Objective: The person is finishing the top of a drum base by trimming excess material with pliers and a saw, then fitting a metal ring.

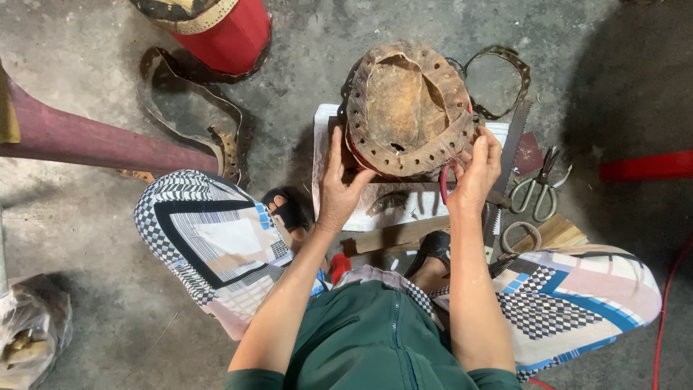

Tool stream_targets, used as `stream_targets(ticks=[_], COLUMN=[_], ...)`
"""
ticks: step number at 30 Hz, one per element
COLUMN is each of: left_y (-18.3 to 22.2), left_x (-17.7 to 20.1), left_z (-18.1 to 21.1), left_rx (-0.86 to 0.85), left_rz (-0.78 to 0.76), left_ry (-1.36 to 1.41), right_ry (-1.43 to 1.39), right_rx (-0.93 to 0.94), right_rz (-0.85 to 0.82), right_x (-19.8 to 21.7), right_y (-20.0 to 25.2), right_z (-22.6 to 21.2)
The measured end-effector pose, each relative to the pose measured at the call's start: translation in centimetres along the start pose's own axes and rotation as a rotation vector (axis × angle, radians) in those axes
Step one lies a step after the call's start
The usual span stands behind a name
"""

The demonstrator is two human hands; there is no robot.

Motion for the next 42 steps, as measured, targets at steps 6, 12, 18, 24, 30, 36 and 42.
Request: stream_targets(ticks=[6,12,18,24,30,36,42], left_y=[-0.1,-1.7,-1.8,-2.5,-1.4,-1.3,-0.9], left_x=[1.7,1.9,1.2,1.3,0.3,0.1,-0.3], left_z=[-3.4,-5.5,-7.8,-6.2,-8.7,-8.2,-5.8], left_rx=[0.283,0.416,0.355,0.341,0.25,0.234,0.123], left_rz=[0.166,0.336,0.29,0.258,0.181,0.146,0.129], left_ry=[0.159,0.254,0.342,0.421,0.215,0.177,0.057], right_ry=[0.097,0.177,0.133,0.078,0.057,0.057,0.06], right_rx=[0.123,0.297,0.31,0.349,0.351,0.336,0.326], right_rz=[-0.154,-0.175,-0.086,-0.068,-0.034,-0.022,-0.019], right_x=[-4.4,-6.8,-6.4,-6.1,-7.4,-7.8,-7.3], right_y=[3.9,6.1,5.6,4.9,7.0,7.3,6.9], right_z=[-4.2,-4.9,-3.2,-3.1,-4.3,-4.7,-4.1])
Point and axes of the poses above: each hand's wrist, its own y-axis away from the middle knuckle, its own x-axis out of the back of the hand, z = x × y, the point moved 10 cm from there along -y, towards the middle knuckle, and after that the axes turned 9 degrees about -x, right-handed, at the moved point
